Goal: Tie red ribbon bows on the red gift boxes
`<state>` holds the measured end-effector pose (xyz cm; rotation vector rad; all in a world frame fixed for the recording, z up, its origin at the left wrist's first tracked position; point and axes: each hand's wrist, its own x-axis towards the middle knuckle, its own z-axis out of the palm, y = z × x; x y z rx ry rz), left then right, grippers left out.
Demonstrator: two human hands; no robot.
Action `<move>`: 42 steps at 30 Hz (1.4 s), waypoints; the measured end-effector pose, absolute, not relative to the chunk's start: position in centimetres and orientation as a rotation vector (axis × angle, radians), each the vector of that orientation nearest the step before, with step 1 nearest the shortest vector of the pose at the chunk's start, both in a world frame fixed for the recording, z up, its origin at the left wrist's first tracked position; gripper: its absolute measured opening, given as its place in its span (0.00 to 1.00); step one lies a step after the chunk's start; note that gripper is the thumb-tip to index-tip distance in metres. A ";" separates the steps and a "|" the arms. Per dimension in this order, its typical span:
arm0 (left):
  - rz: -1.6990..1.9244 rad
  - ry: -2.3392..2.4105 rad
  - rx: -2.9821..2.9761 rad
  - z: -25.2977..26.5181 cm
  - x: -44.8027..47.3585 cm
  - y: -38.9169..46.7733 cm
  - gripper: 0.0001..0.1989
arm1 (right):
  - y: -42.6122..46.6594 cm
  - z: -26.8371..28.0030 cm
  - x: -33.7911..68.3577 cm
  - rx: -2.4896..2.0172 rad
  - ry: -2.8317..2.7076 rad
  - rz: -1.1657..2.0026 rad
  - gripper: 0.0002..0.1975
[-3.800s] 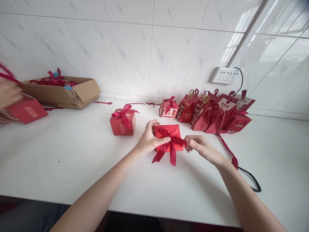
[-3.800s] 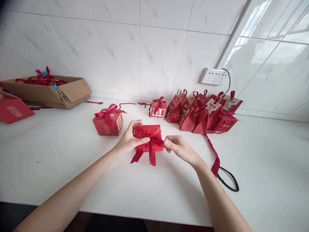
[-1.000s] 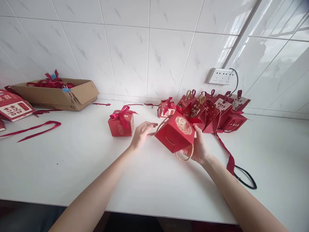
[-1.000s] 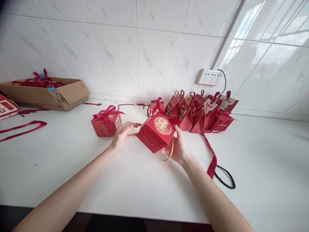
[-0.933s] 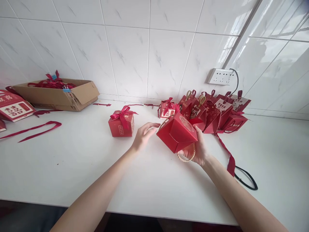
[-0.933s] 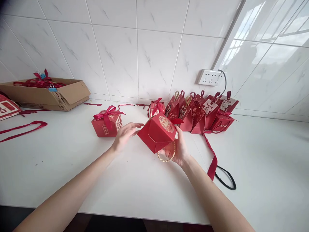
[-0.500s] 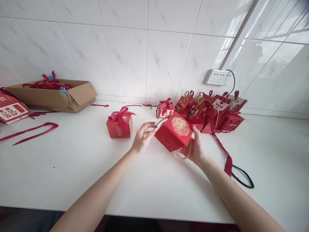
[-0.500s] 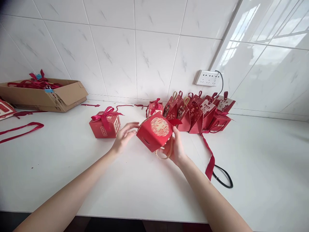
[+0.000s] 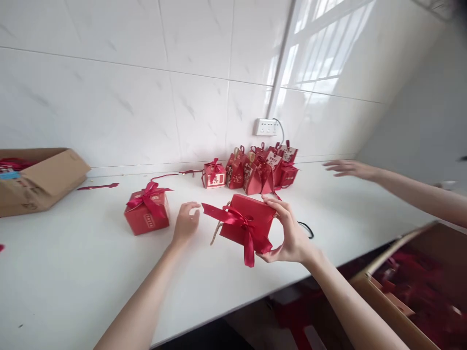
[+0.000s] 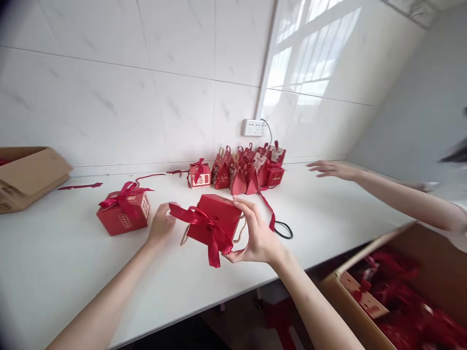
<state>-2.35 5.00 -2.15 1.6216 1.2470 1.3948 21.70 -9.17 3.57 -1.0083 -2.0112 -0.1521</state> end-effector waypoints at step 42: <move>0.973 0.561 2.656 -6.6 6.7 -8.4 0.11 | -41.2 5.9 45.4 -2.618 -0.710 -0.680 0.24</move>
